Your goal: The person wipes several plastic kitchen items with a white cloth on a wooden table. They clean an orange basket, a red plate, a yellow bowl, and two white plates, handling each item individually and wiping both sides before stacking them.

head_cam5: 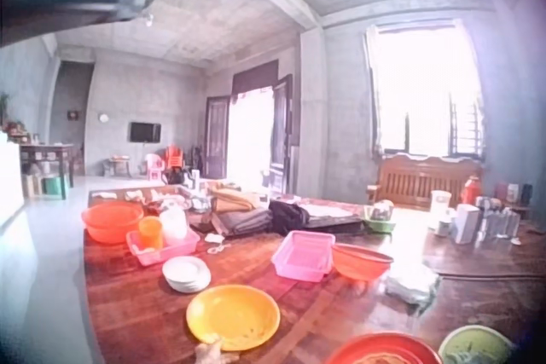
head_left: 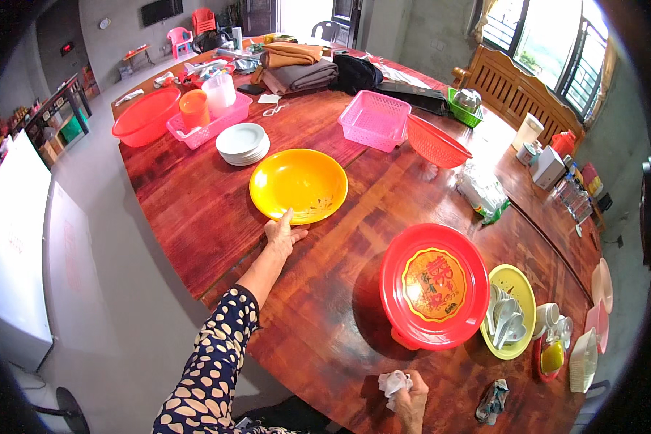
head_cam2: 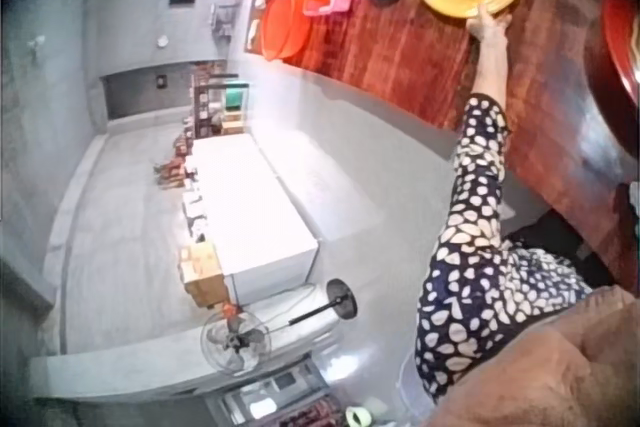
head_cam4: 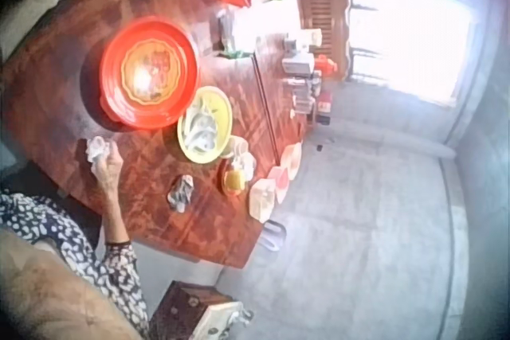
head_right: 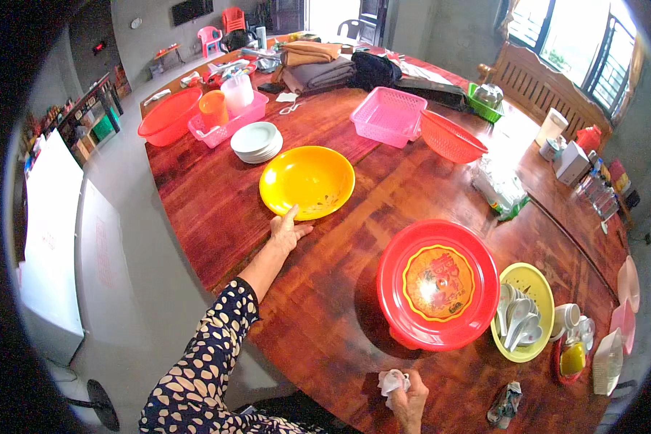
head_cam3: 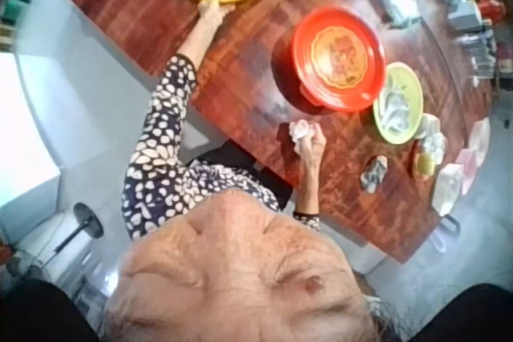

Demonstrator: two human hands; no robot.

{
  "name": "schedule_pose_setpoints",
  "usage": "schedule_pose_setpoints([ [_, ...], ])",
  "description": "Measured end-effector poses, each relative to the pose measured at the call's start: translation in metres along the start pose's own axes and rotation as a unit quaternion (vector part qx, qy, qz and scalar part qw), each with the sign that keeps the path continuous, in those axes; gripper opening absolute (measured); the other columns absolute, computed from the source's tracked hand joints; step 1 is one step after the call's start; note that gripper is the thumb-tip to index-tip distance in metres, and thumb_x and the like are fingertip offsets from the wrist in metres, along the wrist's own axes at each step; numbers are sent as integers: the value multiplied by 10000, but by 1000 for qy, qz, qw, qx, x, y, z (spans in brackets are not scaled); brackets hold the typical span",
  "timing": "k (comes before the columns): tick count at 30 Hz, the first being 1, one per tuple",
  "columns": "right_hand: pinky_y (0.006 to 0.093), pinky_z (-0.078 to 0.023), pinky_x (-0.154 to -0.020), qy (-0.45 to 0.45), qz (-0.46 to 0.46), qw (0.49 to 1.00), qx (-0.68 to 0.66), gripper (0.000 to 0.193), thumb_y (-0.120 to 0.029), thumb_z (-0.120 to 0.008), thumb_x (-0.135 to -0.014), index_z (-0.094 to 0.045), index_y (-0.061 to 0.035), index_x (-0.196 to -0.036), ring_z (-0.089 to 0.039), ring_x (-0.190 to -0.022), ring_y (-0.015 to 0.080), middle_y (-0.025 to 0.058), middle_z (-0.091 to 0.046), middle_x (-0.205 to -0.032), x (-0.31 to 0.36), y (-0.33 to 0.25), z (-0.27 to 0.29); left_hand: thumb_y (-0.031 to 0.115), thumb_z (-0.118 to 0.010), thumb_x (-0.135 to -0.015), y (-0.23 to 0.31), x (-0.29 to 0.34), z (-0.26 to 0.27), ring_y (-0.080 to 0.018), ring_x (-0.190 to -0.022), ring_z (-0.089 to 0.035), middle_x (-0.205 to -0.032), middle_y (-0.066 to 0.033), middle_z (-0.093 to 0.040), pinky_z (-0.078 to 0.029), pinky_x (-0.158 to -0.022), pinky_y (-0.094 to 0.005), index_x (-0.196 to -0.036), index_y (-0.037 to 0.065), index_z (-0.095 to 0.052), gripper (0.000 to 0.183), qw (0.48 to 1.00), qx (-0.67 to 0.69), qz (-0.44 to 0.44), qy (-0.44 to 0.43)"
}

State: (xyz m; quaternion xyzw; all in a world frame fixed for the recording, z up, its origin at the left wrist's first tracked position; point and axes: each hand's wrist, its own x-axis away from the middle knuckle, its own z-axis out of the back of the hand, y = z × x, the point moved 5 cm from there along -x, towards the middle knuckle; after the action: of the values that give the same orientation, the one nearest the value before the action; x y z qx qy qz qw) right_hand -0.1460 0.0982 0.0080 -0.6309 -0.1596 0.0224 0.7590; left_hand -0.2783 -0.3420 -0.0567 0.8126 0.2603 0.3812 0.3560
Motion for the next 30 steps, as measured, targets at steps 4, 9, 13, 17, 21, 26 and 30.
schedule_pose_setpoints([
  [4,282,-512,-568,-2,-6,998,58,171,-137,-607,-891,-589,27,-845,-640,-640,127,106,-691,-743,2,27,-6,91,-614,-842,2,-4,-4,-345,-796,-683,-1082,-194,-613,-603,-557,-404,-1187,-7,-453,393,998,48,-28,28],
  [9,303,-489,-552,2,15,992,123,154,-117,-586,-863,-600,29,-815,-646,-633,193,143,-670,-722,-4,49,-4,22,-563,-816,-1,9,2,-334,-867,-673,-1099,-189,-603,-612,-597,-431,-1188,-13,-444,392,995,97,-36,-9],
  [13,411,-468,-523,36,51,986,153,232,-204,-638,-836,-582,13,-778,-637,-602,357,211,-616,-648,-5,49,-6,3,-481,-849,6,33,25,-341,-933,-654,-1151,-184,-573,-611,-665,-465,-1238,14,-416,395,992,93,-54,-69],
  [17,355,-441,-506,65,74,966,238,207,-171,-596,-839,-581,22,-767,-589,-578,253,144,-595,-628,-2,28,-13,-20,-449,-857,28,80,40,-329,-1018,-623,-1210,-162,-535,-597,-758,-483,-1293,47,-383,446,987,90,-43,-128],
  [21,247,-412,-489,88,97,990,50,191,-159,-570,-915,-579,-4,-805,-526,-567,86,29,-600,-672,9,6,-37,-32,-454,-832,39,138,64,-332,-1107,-574,-1273,-160,-480,-562,-844,-509,-1355,77,-309,553,979,96,-44,-174],
  [26,288,-490,-730,160,282,946,2,192,-30,-587,-879,-525,-20,-1060,-597,-818,168,86,-580,-969,26,-86,-75,-35,-438,-841,34,202,90,-280,-1099,-581,-1265,-129,-494,-546,-891,-431,-1339,84,-327,524,971,103,-26,-213],
  [30,413,-419,-838,184,479,819,256,450,-104,-715,-741,-544,-36,-1151,-520,-963,326,172,-569,-1070,21,-157,-122,-23,-439,-843,41,251,98,-252,-1138,-552,-1253,-117,-505,-476,-984,-403,-1327,67,-348,500,972,122,-25,-201],
])
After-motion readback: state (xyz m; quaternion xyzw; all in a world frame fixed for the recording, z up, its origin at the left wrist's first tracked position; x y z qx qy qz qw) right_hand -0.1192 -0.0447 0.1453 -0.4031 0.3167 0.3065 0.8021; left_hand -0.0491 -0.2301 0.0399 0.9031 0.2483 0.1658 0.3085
